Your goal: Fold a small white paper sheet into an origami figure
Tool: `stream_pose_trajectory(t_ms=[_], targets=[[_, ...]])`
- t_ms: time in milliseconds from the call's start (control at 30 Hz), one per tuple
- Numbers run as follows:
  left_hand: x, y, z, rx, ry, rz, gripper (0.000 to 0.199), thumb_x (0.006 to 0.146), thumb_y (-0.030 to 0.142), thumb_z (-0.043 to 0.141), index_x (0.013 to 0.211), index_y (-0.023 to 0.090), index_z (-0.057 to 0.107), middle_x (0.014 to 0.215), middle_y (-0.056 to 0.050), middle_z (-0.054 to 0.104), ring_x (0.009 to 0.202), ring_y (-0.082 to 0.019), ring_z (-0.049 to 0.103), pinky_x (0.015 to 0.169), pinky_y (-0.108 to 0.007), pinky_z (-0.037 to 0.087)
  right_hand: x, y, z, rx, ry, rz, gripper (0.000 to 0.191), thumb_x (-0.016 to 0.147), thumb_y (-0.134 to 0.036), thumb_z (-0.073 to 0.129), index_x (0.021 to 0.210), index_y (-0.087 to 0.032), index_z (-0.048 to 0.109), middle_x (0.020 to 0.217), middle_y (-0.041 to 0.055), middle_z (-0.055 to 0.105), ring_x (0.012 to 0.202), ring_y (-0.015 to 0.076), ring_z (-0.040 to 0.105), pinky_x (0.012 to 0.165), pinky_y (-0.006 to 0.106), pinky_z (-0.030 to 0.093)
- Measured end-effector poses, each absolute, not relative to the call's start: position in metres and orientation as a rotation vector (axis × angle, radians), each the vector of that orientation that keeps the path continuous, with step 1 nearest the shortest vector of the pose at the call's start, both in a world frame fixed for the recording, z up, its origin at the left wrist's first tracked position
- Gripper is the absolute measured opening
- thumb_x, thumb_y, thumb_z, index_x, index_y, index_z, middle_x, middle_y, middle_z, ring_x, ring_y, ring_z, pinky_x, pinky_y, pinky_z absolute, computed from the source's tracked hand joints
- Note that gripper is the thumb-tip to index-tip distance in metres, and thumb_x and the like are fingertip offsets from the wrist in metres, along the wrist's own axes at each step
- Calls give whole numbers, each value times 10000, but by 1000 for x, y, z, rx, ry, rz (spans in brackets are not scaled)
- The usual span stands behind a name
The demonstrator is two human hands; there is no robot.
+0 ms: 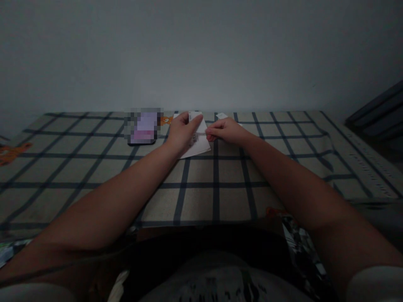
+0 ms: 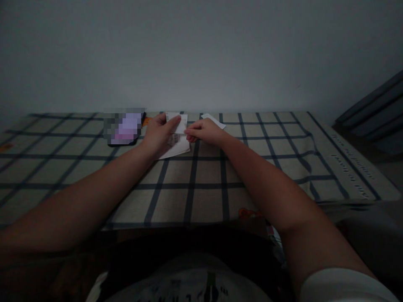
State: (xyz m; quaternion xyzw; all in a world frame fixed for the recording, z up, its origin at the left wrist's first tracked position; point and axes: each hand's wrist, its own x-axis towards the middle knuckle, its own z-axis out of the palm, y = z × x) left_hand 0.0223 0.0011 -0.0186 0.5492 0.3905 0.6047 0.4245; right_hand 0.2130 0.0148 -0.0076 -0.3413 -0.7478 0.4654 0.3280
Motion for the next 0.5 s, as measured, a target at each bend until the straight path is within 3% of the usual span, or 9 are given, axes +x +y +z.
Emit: stream_pose_trajectory(t_ms=[300,500], targets=[[24,0,-18,1274,974,1445,326,723,449,855,794,183,680,753,-23,711,647,-153,637,577,-263,490,213,12,-6,-933,-2047,1131,233,907,-310,699,752,-149,764,731,39,771,687,128,704,721,247,562],[24,-6,-13,1235,971,1340,329,669,412,890,789,173,699,735,-32,728,620,-154,654,560,-260,502,211,7,0,-953,-2096,1062,318,957,-380,640,787,-138,756,758,57,776,694,132,693,713,253,538]])
